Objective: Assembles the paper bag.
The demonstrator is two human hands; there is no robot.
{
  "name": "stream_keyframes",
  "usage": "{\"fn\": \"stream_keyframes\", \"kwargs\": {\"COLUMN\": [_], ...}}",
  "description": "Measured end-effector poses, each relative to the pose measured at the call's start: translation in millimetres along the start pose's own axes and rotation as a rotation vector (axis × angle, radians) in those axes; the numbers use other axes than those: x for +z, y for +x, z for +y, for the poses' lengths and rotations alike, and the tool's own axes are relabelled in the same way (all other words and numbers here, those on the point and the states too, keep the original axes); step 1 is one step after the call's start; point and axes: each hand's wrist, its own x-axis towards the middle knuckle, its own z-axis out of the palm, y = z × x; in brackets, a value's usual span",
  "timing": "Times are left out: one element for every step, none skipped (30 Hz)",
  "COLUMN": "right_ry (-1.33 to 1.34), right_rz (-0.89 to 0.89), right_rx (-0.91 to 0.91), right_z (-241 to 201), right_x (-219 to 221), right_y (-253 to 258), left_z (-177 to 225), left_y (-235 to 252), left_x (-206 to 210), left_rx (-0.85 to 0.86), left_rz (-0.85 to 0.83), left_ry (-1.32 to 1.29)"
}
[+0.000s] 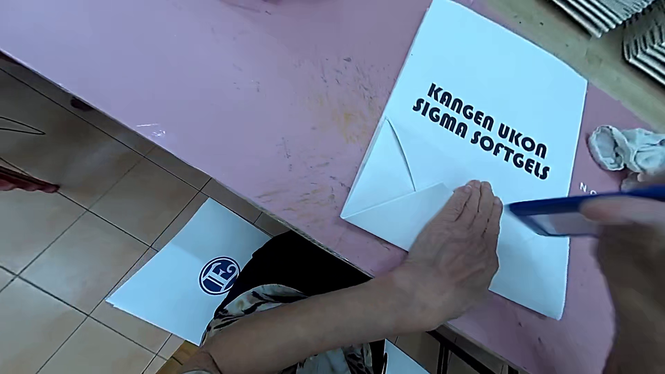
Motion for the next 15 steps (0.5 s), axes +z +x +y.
{"fn": "stream_keyframes", "kwargs": {"right_ry": [-0.082, -0.148, -0.177, -0.178, -0.151, -0.114, -0.077, -0.045, -0.026, -0.021, -0.028, -0.031, -0.032, -0.036, -0.052], "right_rz": [-0.047, -0.084, -0.125, -0.171, -0.206, -0.221, -0.211, -0.206, -0.219, -0.25, -0.302, -0.342, -0.373, -0.413, -0.462], "right_rx": [-0.096, -0.192, -0.279, -0.367, -0.452, -0.513, -0.569, -0.611, -0.634, -0.637, -0.624, -0.604, -0.584, -0.555, -0.517], "right_z": [-5.8, -13.3, -20.1, -23.4, -23.7, -23.8, -23.2, -23.1, -24.2, -25.7, -27.7, -29.6, -31.8, -34.7, -39.3], "right_x": [18.1, 35.3, 49.9, 62.8, 76.1, 90.4, 105.6, 117.1, 123.4, 125.1, 123.2, 122.0, 121.7, 120.9, 119.0], "right_y": [23.9, 45.2, 60.7, 71.4, 79.7, 86.6, 94.0, 99.0, 101.3, 101.8, 100.0, 99.5, 100.6, 101.7, 103.2], "left_z": [0.5, 0.9, 1.3, 1.6, 1.9, 2.5, 3.4, 4.6, 5.5, 6.1, 7.1, 8.0, 8.9, 10.0, 10.8], "left_y": [-1.3, -2.4, -2.9, -3.2, -3.5, -3.7, -3.8, -4.4, -4.9, -5.6, -6.5, -6.9, -7.0, -7.3, -7.3], "left_x": [1.6, 3.0, 1.8, 0.7, -0.4, -1.2, -1.4, -0.6, 0.3, 1.5, 1.7, 1.9, 3.0, 4.3, 5.6], "left_rx": [-0.003, 0.001, 0.009, 0.019, 0.023, 0.02, 0.015, 0.01, 0.005, -0.002, -0.008, -0.015, -0.023, -0.032, -0.042], "left_rz": [0.032, 0.06, 0.045, 0.031, 0.02, 0.018, 0.024, 0.045, 0.07, 0.101, 0.115, 0.128, 0.145, 0.162, 0.18], "left_ry": [-0.009, -0.006, 0.005, 0.015, 0.006, -0.02, -0.037, -0.037, -0.024, -0.007, 0.004, 0.01, 0.022, 0.034, 0.046]}}
